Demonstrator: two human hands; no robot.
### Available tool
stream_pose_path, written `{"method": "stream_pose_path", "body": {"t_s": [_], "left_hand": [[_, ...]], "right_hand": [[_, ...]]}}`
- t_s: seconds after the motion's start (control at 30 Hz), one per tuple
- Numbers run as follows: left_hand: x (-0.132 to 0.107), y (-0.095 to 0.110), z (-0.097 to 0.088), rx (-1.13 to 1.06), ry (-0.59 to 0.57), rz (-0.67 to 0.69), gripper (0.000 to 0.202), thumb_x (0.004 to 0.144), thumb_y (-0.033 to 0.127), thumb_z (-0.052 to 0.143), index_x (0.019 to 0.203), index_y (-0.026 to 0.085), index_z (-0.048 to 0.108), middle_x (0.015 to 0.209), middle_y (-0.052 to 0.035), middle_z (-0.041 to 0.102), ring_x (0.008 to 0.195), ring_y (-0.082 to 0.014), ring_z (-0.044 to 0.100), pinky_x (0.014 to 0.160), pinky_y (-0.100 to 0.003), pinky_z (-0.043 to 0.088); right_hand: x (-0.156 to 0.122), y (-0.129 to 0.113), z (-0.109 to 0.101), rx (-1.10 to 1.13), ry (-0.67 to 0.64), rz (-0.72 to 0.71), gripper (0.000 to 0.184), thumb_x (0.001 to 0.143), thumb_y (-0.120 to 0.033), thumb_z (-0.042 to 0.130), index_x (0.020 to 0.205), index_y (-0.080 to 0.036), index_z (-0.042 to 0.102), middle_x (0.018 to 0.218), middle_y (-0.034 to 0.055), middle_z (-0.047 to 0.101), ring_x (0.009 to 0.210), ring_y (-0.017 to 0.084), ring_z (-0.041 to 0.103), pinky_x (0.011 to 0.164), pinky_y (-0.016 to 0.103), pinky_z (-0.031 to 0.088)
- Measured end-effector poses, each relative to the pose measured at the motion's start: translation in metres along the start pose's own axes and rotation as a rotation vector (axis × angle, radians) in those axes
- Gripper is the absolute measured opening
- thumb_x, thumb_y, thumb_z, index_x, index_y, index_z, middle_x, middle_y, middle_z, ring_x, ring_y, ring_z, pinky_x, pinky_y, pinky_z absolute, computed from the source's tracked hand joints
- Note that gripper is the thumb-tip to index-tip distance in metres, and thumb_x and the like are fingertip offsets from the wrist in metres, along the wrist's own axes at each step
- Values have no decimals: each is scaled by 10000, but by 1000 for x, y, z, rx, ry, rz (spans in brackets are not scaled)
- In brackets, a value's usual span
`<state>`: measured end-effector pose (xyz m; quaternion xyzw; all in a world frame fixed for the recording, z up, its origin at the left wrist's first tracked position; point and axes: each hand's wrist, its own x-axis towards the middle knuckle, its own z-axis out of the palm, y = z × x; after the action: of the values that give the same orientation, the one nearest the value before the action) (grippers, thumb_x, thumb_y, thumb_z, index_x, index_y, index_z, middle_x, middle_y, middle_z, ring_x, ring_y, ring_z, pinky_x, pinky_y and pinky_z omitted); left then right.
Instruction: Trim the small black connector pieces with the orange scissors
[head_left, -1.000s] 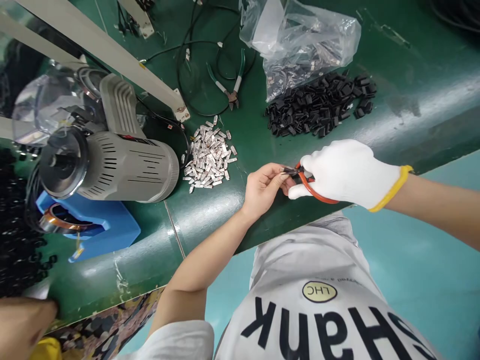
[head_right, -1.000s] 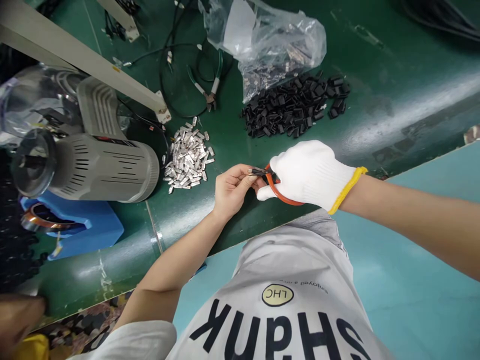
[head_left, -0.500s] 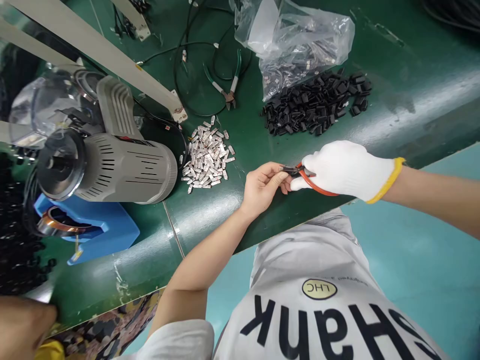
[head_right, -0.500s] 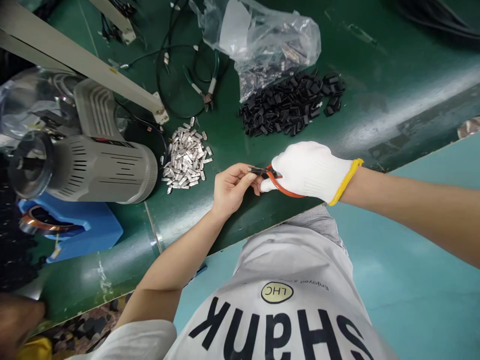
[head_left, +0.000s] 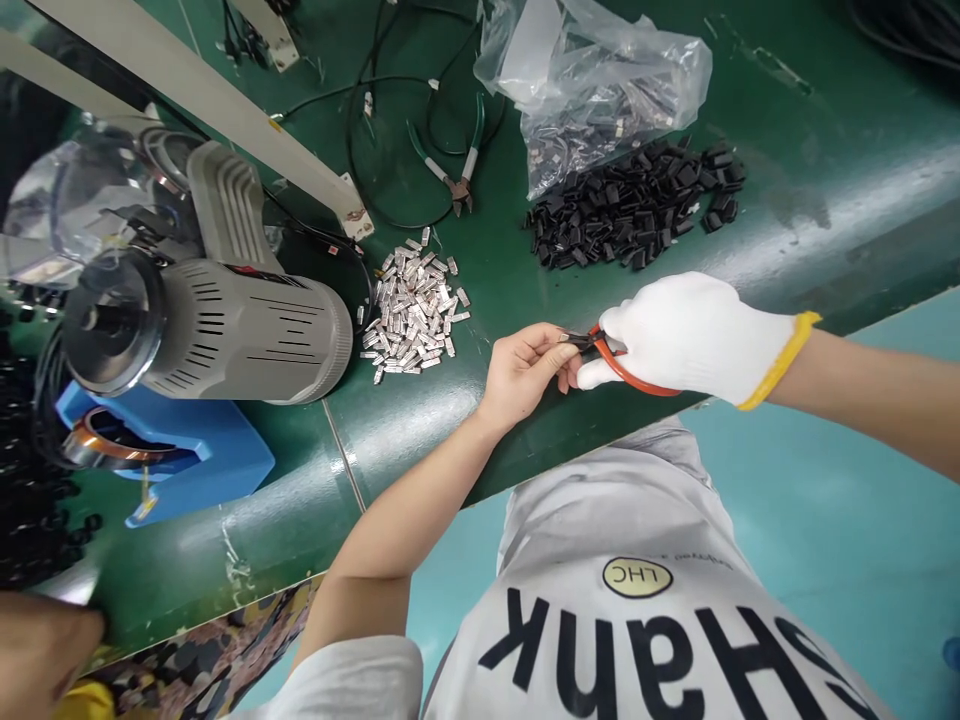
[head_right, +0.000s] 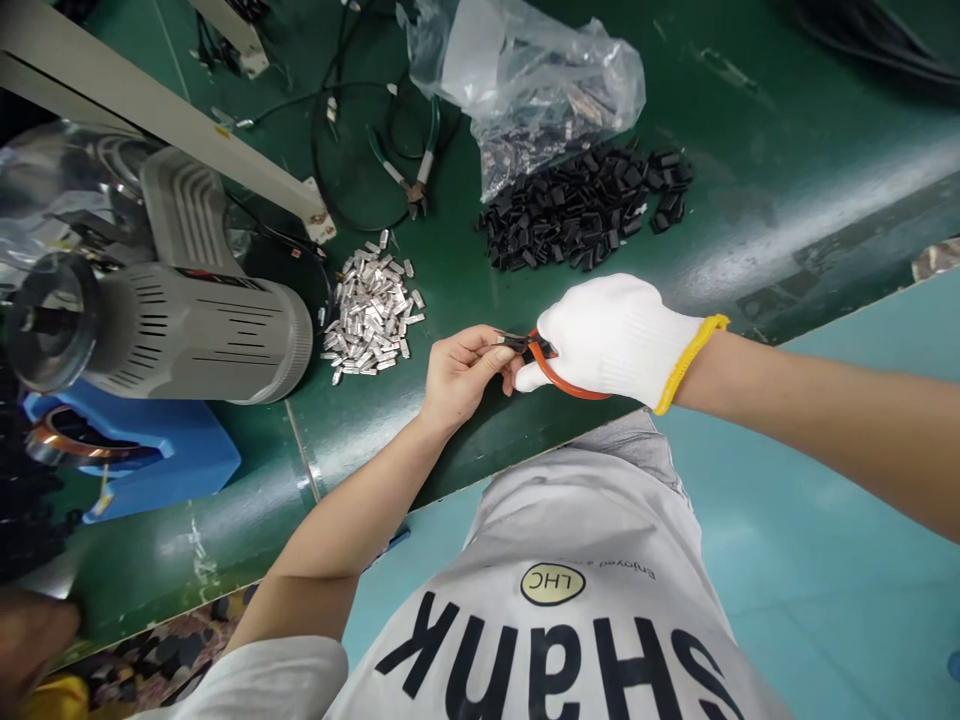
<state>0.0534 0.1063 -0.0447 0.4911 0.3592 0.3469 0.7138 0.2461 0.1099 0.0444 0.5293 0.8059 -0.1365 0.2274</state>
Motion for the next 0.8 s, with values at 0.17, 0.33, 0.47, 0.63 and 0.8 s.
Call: {"method": "stream_pose_path", "body": {"t_s": [0.17,0.33,0.47,0.63,0.8], "left_hand": [[-1,-1,1,-1,23,-4,367,852,493,775,823,158,629,634,-6,697,480,-94,596,490,-225,480],[0,-2,0,9,16,1,358,857,477,773,811,155,623,638,-5,698,479,-95,603,497,-226,490],[0,-2,0,22,21,1,332,871,456,764,833,153,634,641,0,694,481,-94,609,506,-225,500],[0,-2,1,16,5,6,319,871,443,766,859,149,643,646,1,693,481,-99,616,502,-227,504],[-1,-1,1,39,17,-16,348,860,470,771,845,141,659,661,-9,697,493,-99,619,521,-229,514]], "right_hand": [[-1,0,0,44,-7,-22,886,931,-834,163,873,-129,697,750,189,676,694,304,678,560,321,270],[-1,1,8,104,-11,-34,903,928,-840,132,857,-140,697,755,185,676,681,301,665,564,325,283],[-3,0,12,140,-8,-30,899,953,-810,137,875,-119,707,787,198,691,708,292,668,588,322,301],[-5,0,16,181,-8,-43,849,974,-784,183,884,-122,707,821,186,710,738,287,673,604,320,306],[-3,4,21,255,22,-59,835,944,-821,229,809,-142,695,747,159,693,658,247,621,582,317,282]]}}
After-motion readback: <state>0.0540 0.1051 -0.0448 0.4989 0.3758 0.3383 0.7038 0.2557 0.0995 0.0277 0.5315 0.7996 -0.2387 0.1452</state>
